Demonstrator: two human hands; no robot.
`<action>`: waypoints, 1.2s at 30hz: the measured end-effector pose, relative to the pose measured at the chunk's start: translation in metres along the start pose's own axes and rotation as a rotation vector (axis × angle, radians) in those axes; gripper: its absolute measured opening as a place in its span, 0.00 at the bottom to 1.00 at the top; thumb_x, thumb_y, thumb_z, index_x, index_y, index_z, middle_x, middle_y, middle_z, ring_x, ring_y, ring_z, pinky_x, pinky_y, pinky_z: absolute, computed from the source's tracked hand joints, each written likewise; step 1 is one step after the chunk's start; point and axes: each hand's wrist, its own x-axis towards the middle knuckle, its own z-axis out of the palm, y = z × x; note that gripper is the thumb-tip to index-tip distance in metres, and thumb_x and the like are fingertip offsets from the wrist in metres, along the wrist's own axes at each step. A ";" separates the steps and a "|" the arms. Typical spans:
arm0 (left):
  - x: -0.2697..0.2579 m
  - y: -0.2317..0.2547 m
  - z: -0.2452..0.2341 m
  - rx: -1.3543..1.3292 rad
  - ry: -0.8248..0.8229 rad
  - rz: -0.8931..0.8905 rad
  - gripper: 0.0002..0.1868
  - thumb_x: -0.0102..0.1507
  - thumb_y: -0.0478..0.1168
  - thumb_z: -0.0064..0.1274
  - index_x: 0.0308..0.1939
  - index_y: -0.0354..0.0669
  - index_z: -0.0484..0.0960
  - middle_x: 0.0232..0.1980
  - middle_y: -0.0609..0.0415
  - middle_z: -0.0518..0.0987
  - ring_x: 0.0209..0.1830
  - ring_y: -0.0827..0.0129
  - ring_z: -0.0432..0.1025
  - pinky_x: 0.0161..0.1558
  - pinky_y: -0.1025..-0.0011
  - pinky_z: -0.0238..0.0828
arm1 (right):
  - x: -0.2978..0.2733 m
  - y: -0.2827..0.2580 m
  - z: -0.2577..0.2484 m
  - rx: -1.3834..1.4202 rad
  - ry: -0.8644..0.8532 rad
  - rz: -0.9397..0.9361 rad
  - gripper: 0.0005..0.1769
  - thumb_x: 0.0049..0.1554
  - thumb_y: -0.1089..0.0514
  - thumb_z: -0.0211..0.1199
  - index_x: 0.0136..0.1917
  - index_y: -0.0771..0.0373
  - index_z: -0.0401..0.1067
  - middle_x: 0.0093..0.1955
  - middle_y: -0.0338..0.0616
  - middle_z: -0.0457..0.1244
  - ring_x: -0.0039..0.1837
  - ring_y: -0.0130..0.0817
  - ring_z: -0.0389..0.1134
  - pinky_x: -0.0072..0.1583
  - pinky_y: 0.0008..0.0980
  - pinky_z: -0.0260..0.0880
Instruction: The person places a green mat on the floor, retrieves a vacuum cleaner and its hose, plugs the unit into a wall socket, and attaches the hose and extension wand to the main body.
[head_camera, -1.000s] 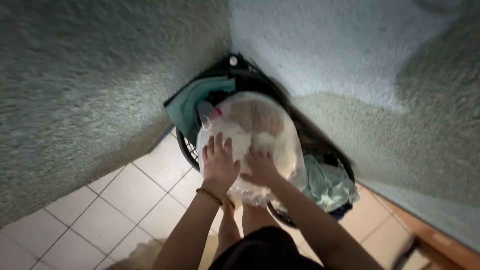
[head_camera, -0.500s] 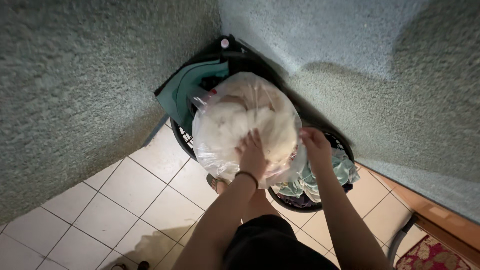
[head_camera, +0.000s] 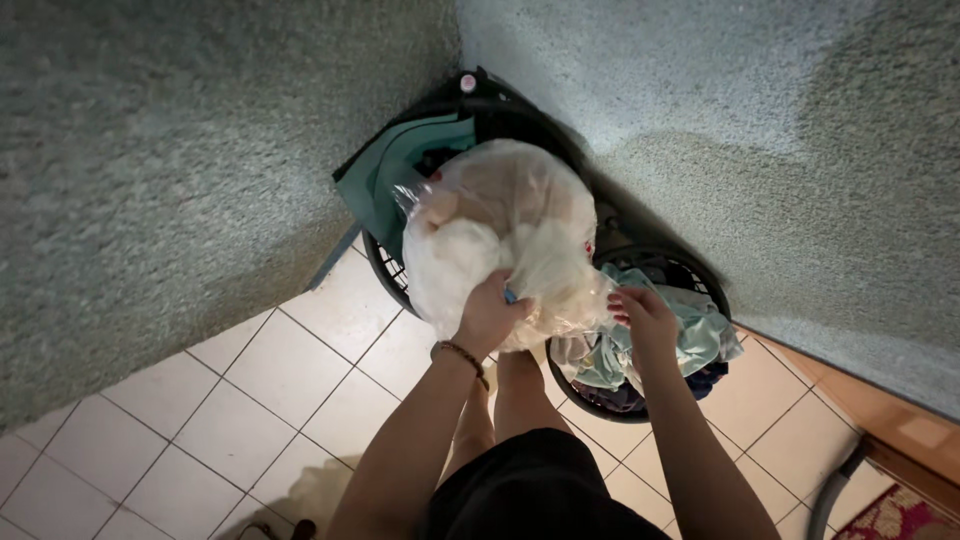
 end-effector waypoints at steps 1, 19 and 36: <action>-0.006 0.010 -0.008 -0.001 0.030 0.040 0.35 0.55 0.47 0.64 0.63 0.35 0.73 0.48 0.39 0.83 0.49 0.52 0.78 0.52 0.62 0.74 | 0.000 0.000 0.001 -0.009 -0.015 -0.011 0.10 0.60 0.62 0.58 0.54 0.67 0.75 0.49 0.46 0.71 0.49 0.33 0.72 0.52 0.31 0.69; -0.273 0.020 -0.181 -0.368 0.225 0.093 0.31 0.56 0.25 0.62 0.64 0.38 0.76 0.54 0.56 0.81 0.52 0.75 0.73 0.53 0.77 0.69 | -0.022 0.038 0.075 0.116 -0.288 0.206 0.10 0.56 0.63 0.59 0.51 0.66 0.76 0.41 0.43 0.69 0.41 0.30 0.69 0.46 0.28 0.71; -0.199 -0.214 -0.137 -0.660 0.591 -0.218 0.24 0.59 0.23 0.53 0.60 0.38 0.77 0.41 0.61 0.75 0.35 0.80 0.67 0.39 0.82 0.65 | 0.041 0.151 0.129 -0.292 -0.324 0.404 0.10 0.57 0.54 0.62 0.48 0.59 0.77 0.37 0.41 0.69 0.38 0.30 0.69 0.42 0.32 0.68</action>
